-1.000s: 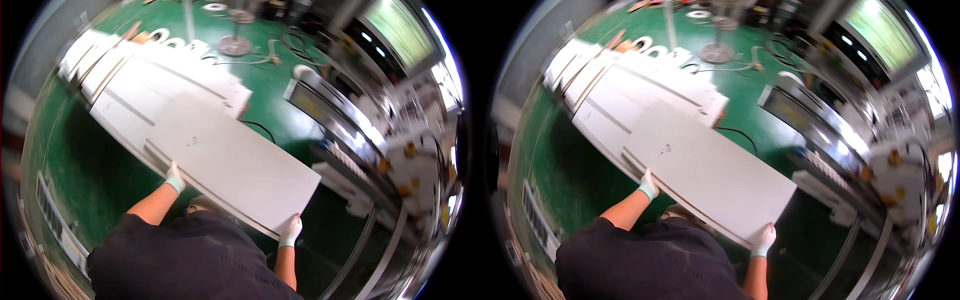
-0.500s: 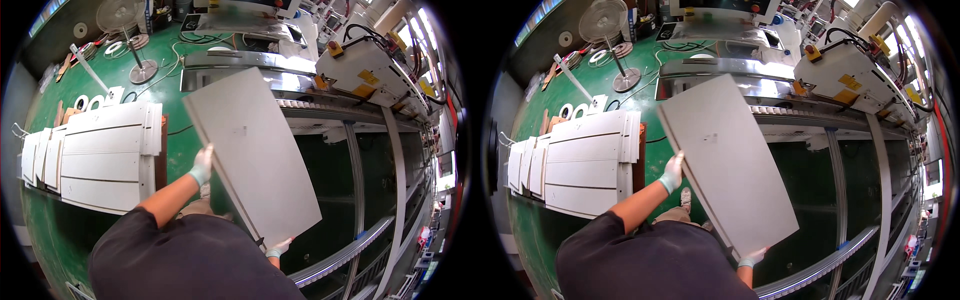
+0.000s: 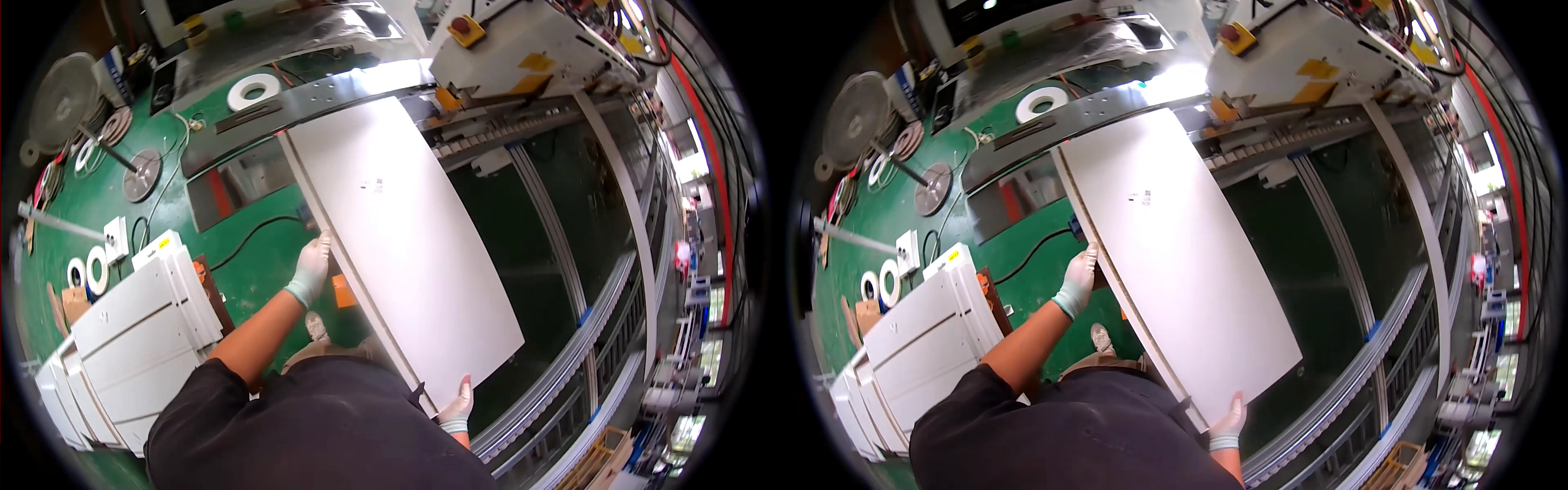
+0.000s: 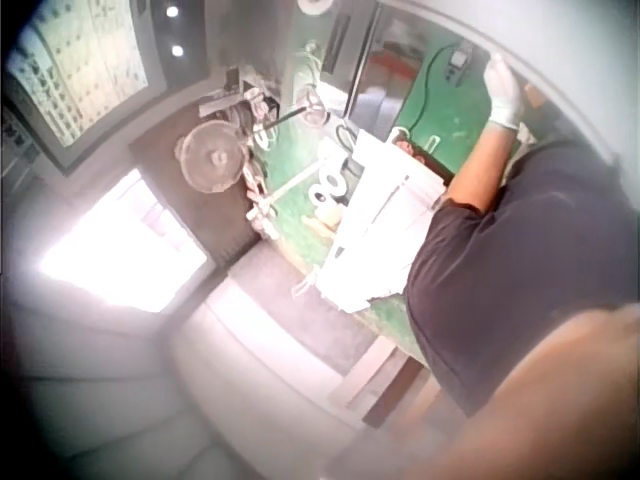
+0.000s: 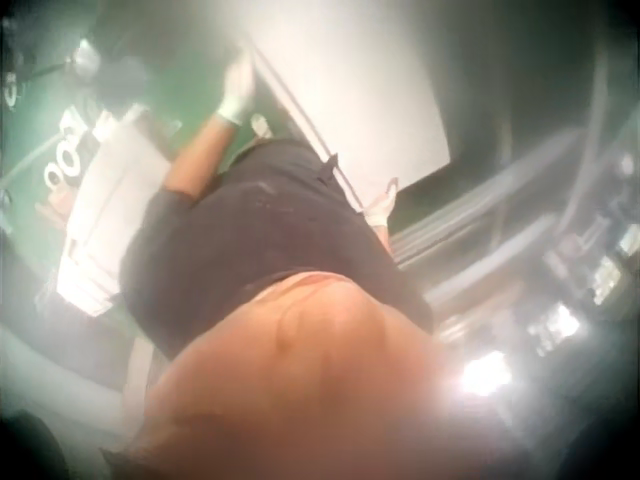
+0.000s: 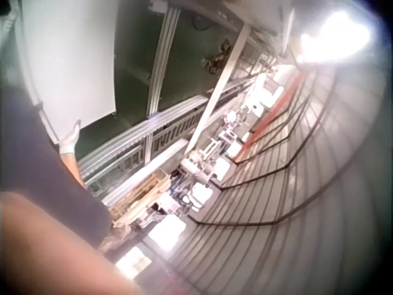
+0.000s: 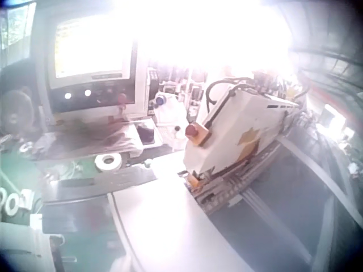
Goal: The person picks up white rectangular boards from a stack on a table and feeds them one at a time into an edge-banding machine, repeating the process for multiple boards.
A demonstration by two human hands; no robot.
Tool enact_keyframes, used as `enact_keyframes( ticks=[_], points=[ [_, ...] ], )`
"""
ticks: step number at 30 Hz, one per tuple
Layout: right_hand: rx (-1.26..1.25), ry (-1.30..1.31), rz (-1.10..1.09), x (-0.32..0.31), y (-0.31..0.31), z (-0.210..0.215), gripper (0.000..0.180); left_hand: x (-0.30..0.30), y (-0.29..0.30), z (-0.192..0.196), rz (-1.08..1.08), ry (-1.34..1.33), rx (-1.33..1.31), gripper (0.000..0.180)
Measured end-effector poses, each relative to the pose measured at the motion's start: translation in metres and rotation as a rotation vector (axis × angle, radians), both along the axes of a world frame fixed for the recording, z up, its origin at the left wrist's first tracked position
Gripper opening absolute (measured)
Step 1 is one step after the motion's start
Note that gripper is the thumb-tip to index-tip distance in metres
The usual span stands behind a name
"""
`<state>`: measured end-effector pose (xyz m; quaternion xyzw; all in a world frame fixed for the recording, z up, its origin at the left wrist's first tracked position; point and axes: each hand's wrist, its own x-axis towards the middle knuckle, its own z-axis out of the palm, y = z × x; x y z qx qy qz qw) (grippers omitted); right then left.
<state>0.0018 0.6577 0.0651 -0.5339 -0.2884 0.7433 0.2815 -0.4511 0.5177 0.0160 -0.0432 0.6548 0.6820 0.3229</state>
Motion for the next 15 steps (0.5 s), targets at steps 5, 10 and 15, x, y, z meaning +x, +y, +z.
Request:
enact_keyframes(
  ticks=[5,10,15],
  points=[
    [-0.030,0.049,-0.050,-0.022,0.025,0.002,0.065,-0.017,0.030,0.026,0.019,-0.068,0.013,0.055],
    [-0.159,0.115,-0.044,-0.052,0.073,0.025,0.070,-0.020,0.075,0.054,0.022,-0.072,0.039,0.054],
    [-0.127,0.009,-0.009,-0.070,0.138,0.042,0.074,-0.026,0.135,0.030,0.050,-0.175,0.015,0.050]
  ],
)
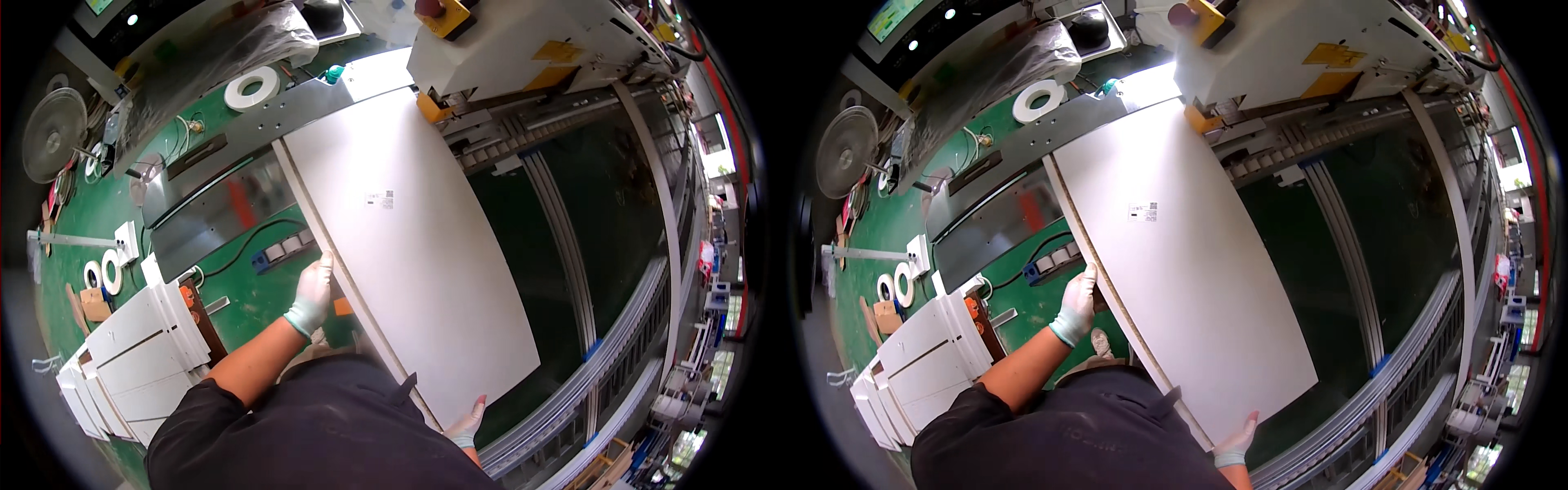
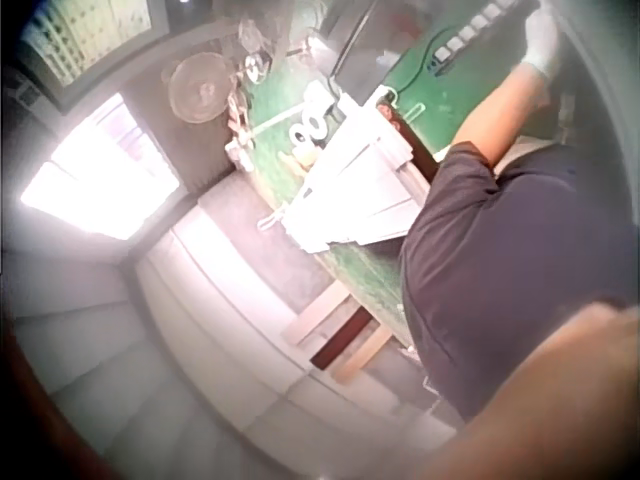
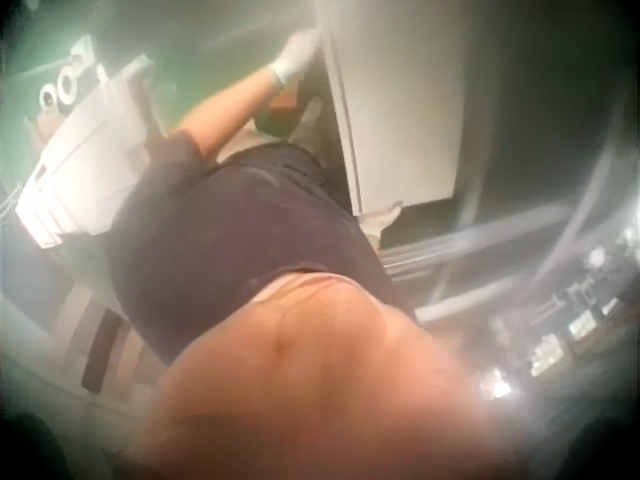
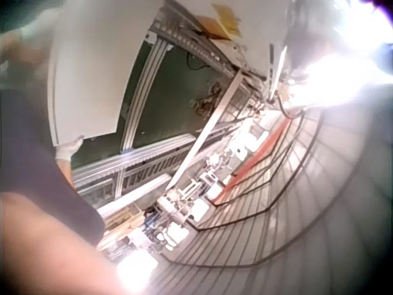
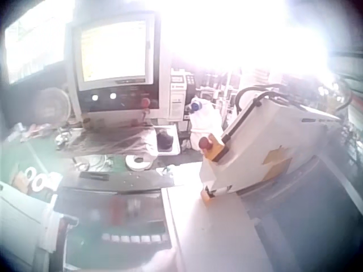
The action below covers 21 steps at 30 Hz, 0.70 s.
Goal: The person picks up white rectangular boards from a stack on a table and feeds them one at a time into an edge-banding machine, repeating the process for multiple boards.
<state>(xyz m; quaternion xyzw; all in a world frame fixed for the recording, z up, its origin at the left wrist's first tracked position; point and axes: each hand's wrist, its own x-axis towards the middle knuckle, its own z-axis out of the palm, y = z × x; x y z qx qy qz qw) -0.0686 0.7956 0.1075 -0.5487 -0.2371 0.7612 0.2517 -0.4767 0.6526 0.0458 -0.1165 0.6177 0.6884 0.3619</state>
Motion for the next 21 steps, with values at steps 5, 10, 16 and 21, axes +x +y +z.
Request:
enact_keyframes(
  ticks=[5,10,16,21],
  points=[
    [-0.002,0.022,0.029,0.002,0.070,-0.008,0.075,-0.003,0.067,0.032,0.059,-0.123,0.065,0.052],
    [-0.008,0.068,-0.044,0.027,0.126,-0.028,0.073,-0.012,0.131,0.028,-0.102,-0.050,-0.124,0.055],
    [0.128,0.036,-0.012,0.038,0.216,-0.038,0.066,-0.027,0.211,0.026,-0.166,0.017,-0.048,0.058],
    [0.404,-0.240,0.064,0.014,0.247,-0.030,0.064,-0.039,0.162,0.015,-0.632,0.458,-0.291,0.061]
  ],
)
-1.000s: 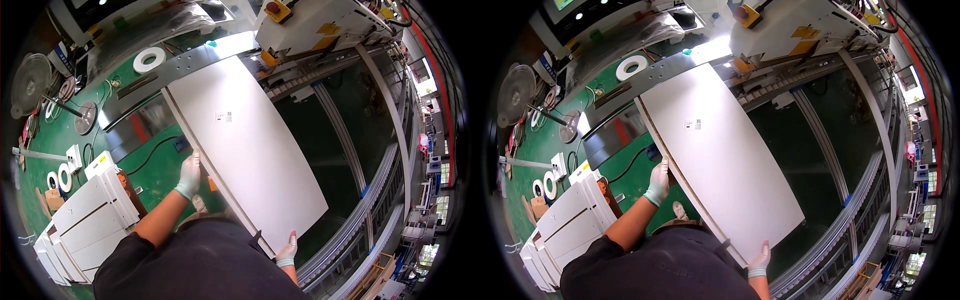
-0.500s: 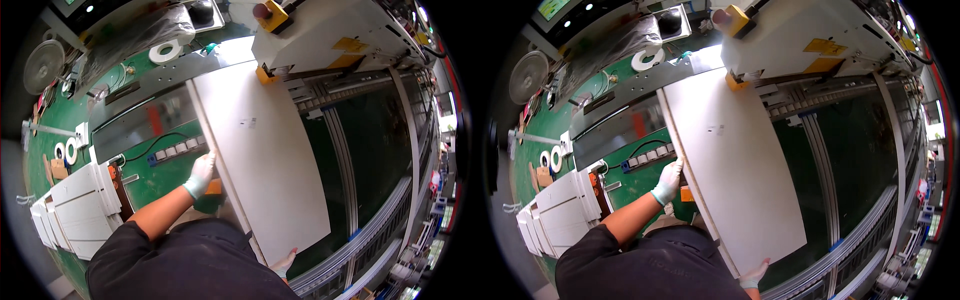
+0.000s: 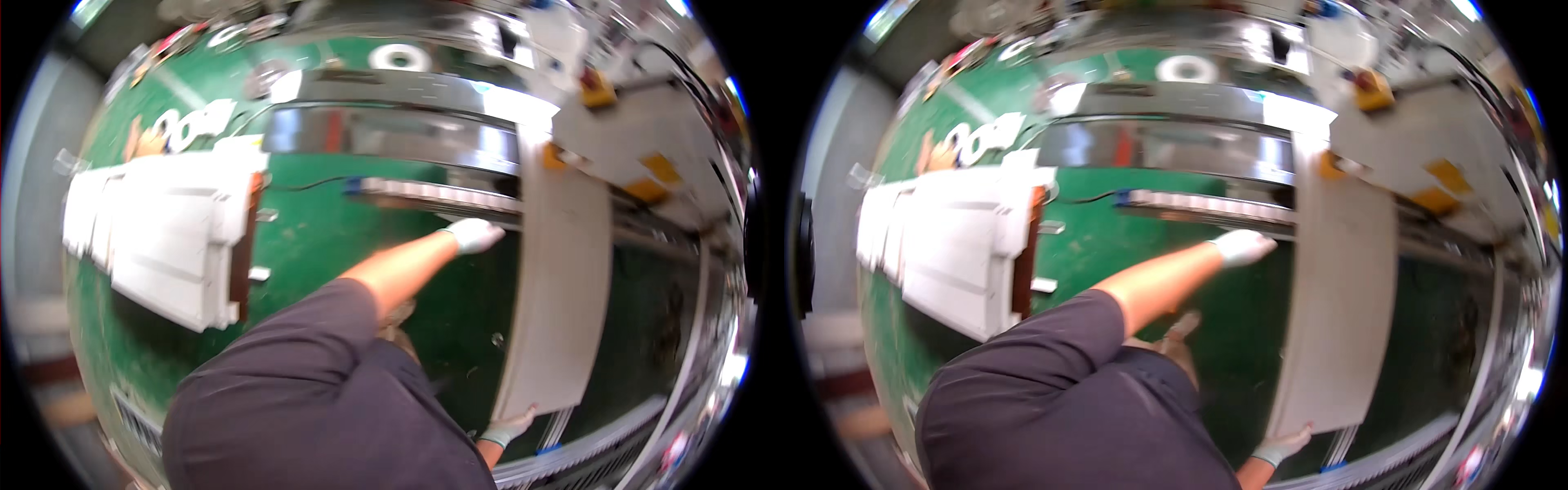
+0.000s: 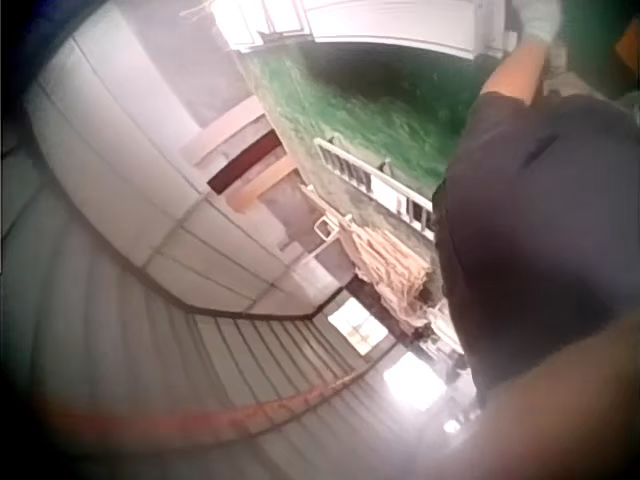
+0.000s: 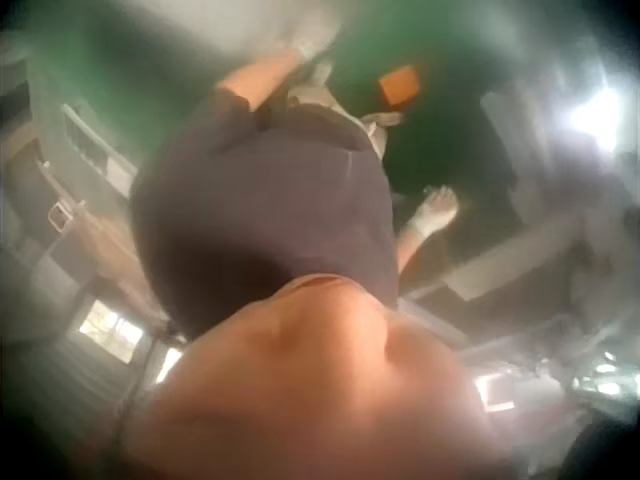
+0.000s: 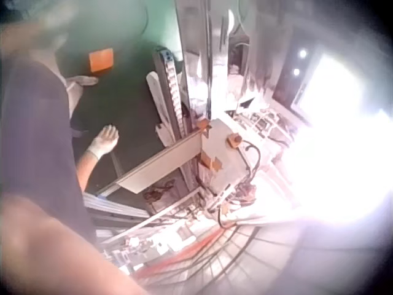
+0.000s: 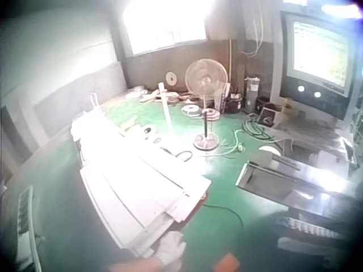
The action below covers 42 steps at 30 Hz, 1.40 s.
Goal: The person picks up white rectangular boards from a stack on a table and feeds them one at a time into an edge-banding machine, repeating the process for multiple boards.
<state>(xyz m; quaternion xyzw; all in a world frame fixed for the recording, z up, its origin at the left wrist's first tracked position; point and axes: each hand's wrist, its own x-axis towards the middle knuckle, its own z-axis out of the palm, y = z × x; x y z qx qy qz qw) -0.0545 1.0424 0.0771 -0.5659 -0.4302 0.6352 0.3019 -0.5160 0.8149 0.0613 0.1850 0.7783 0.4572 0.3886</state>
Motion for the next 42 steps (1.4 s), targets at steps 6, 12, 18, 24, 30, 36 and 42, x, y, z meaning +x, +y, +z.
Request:
enact_keyframes(
  ticks=[6,12,18,24,30,36,42],
  points=[
    [0.236,-0.346,0.147,0.000,-0.040,-0.004,0.060,0.109,-0.207,-0.025,0.150,0.248,-0.191,0.045],
    [-0.411,0.076,0.557,-0.118,-0.199,-0.032,0.056,0.260,-0.532,-0.051,1.126,0.466,-0.592,0.035],
    [-0.547,-0.107,1.622,-0.219,-0.556,-0.068,0.048,0.401,-0.762,-0.120,2.108,-0.058,-0.650,0.032],
    [-0.310,-0.282,2.362,-0.199,-0.795,-0.147,0.053,0.498,-0.828,-0.210,2.174,-0.184,-0.047,0.046],
    [0.158,-0.480,2.142,-0.141,-0.861,-0.167,0.064,0.496,-0.821,-0.172,2.087,-0.392,0.481,0.031],
    [0.131,-0.246,1.853,-0.122,-0.823,-0.188,0.063,0.527,-0.774,-0.176,1.696,-0.663,0.485,0.037],
    [-0.304,-0.327,1.548,-0.087,-0.647,-0.201,0.045,0.547,-0.716,-0.129,1.841,-0.656,0.472,0.054]
  ],
)
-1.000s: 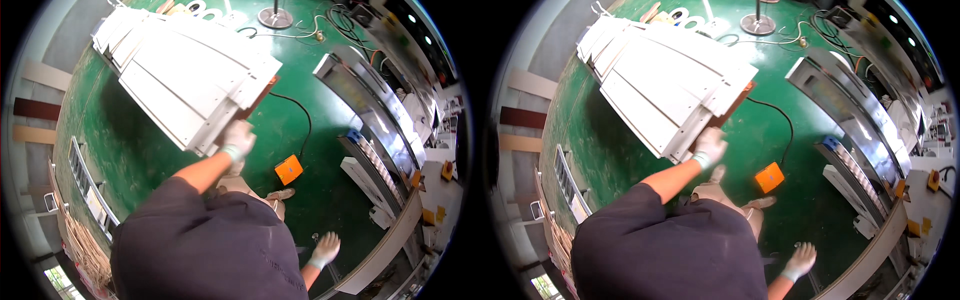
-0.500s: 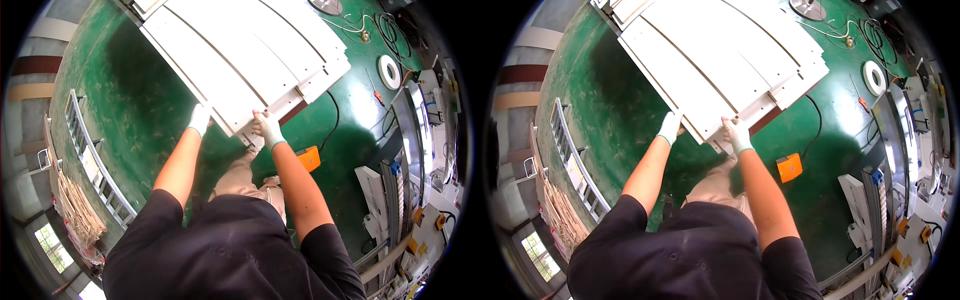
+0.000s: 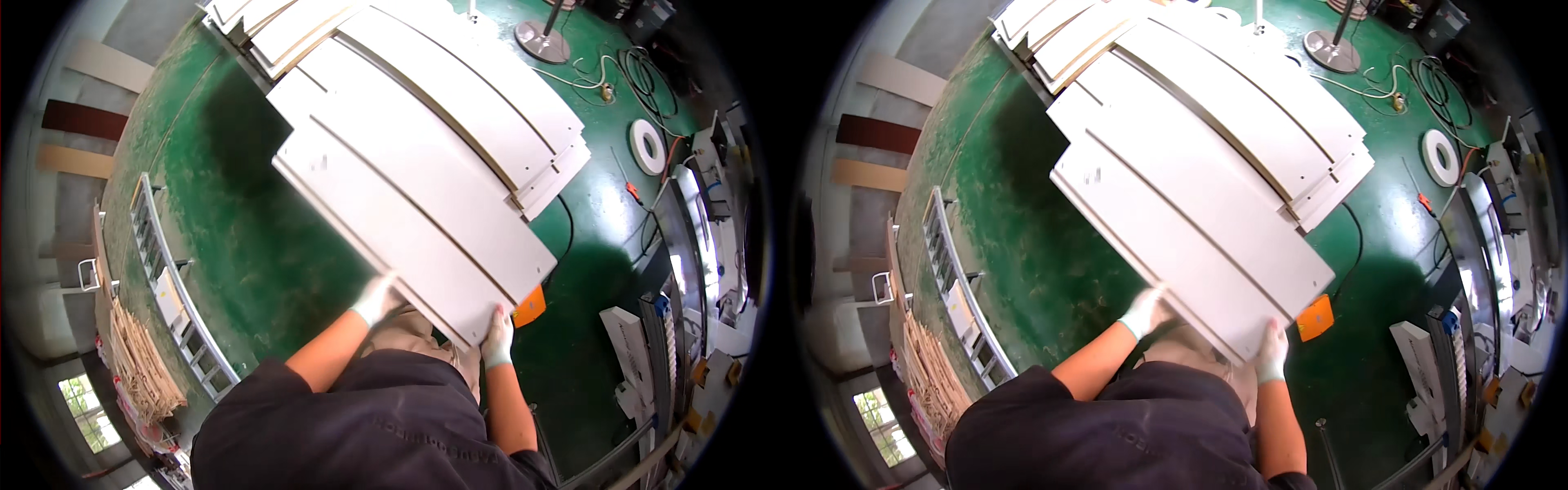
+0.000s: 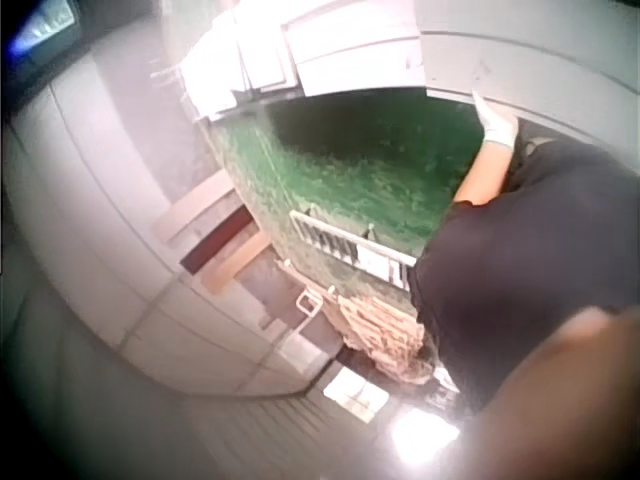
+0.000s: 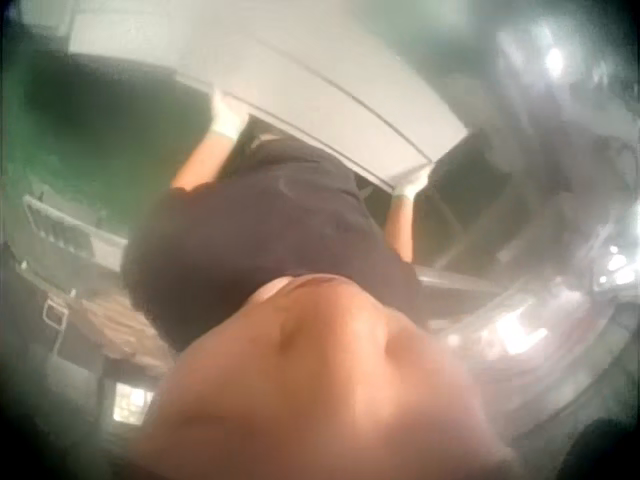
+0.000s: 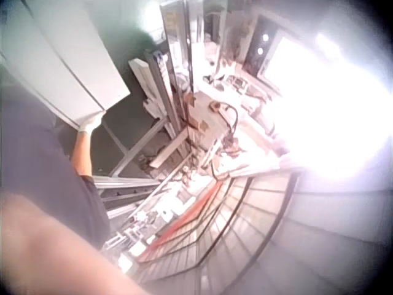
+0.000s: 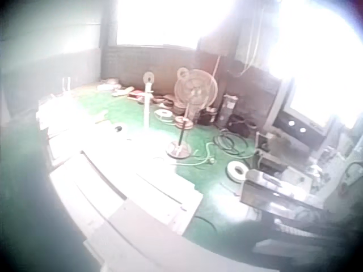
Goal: The person picks up white rectangular boards from a stack on a table and feeds them one at a time into an edge-banding machine, repeating the process for multiple boards.
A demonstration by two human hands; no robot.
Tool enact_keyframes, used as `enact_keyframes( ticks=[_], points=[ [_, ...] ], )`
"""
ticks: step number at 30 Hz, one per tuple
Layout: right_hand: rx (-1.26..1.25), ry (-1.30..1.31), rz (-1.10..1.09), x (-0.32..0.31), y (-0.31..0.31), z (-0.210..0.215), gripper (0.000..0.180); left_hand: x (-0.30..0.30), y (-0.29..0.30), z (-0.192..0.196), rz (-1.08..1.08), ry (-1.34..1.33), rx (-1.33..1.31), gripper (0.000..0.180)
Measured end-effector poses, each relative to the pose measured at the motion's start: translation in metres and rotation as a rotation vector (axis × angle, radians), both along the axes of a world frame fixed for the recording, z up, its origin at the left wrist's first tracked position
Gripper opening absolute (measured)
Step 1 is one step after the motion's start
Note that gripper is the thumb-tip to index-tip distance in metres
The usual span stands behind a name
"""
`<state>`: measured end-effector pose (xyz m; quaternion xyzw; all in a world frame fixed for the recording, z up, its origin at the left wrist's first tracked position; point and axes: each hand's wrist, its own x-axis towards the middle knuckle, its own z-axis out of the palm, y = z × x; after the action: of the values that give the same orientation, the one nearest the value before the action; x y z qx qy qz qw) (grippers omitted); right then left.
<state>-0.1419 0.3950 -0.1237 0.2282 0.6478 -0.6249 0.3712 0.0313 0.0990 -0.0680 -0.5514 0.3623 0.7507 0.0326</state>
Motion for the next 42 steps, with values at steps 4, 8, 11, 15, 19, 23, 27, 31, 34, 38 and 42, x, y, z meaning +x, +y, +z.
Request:
enact_keyframes(
  ticks=[4,8,11,15,19,23,27,31,34,38,42],
  points=[
    [0.016,0.024,-0.319,-0.011,0.107,0.057,0.053,0.017,-0.064,0.006,0.592,0.341,0.195,0.064],
    [0.245,0.222,-0.511,-0.020,0.159,0.136,0.063,-0.011,-0.046,0.023,0.624,0.300,0.194,0.068],
    [0.373,0.408,-0.672,0.015,0.210,0.151,0.068,-0.055,-0.014,0.063,0.534,0.349,0.319,0.066],
    [0.366,0.368,-1.051,0.087,0.233,0.152,0.072,-0.152,0.005,0.104,0.244,0.456,0.431,0.060],
    [0.160,0.310,-1.456,0.143,0.213,0.153,0.071,-0.277,0.063,0.087,-0.128,0.720,0.353,0.053],
    [0.017,0.269,-1.697,0.151,0.183,0.179,0.069,-0.376,0.145,0.112,-0.483,0.658,0.228,0.039],
    [-0.165,0.391,-1.698,0.164,0.178,0.190,0.065,-0.435,0.220,0.106,-0.771,0.593,0.218,0.040],
    [-0.191,0.418,-1.772,0.189,0.189,0.160,0.060,-0.476,0.285,0.085,-0.912,0.608,0.194,0.039],
    [-0.327,0.332,-1.744,0.180,0.173,0.180,0.055,-0.504,0.305,0.073,-1.024,0.594,0.105,0.045],
    [-0.417,0.302,-1.702,0.188,0.169,0.208,0.053,-0.510,0.347,0.101,-1.263,0.576,-0.187,0.055],
    [-0.527,0.343,-1.669,0.145,0.183,0.217,0.056,-0.551,0.354,0.073,-1.258,0.603,-0.274,0.053]
  ],
)
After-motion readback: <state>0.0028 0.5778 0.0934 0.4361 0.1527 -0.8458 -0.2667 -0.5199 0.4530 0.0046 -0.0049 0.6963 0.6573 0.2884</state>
